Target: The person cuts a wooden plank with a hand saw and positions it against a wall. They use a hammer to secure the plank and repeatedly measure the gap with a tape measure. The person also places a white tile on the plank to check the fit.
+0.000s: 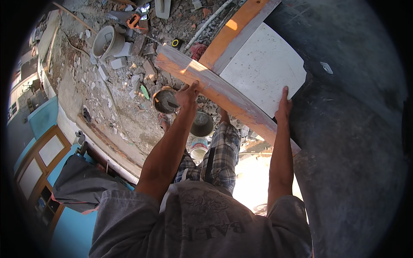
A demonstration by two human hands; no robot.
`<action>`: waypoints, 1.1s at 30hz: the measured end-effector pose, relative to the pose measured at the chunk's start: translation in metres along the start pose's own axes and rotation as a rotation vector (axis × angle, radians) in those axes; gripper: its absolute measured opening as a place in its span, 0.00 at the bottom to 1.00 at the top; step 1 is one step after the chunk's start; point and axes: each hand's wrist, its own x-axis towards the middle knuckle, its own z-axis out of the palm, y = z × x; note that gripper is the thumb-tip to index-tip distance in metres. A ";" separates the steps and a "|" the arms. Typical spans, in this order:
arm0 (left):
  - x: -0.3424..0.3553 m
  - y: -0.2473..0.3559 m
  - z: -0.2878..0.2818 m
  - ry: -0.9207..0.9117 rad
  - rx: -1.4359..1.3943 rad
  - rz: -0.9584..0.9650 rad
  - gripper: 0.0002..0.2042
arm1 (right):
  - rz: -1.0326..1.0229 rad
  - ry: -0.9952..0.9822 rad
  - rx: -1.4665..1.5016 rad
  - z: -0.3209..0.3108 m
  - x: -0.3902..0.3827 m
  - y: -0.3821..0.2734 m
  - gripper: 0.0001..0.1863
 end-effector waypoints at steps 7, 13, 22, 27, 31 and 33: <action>0.000 -0.002 0.000 -0.007 -0.033 0.012 0.19 | 0.010 0.000 -0.045 -0.002 0.002 0.000 0.44; -0.002 0.000 0.002 0.018 0.027 0.020 0.16 | 0.028 0.043 -0.058 0.004 -0.001 -0.003 0.46; 0.002 0.004 0.007 0.126 0.156 0.054 0.13 | 0.103 0.103 -0.102 0.005 -0.001 -0.005 0.49; 0.008 -0.002 0.008 0.107 0.161 0.083 0.13 | 0.135 0.081 -0.079 0.000 -0.008 -0.014 0.55; 0.017 -0.006 0.001 0.124 0.162 0.064 0.13 | 0.165 0.101 -0.139 0.005 -0.016 -0.021 0.57; 0.018 -0.007 0.001 0.101 0.148 0.069 0.13 | 0.199 0.099 -0.142 0.005 -0.015 -0.020 0.57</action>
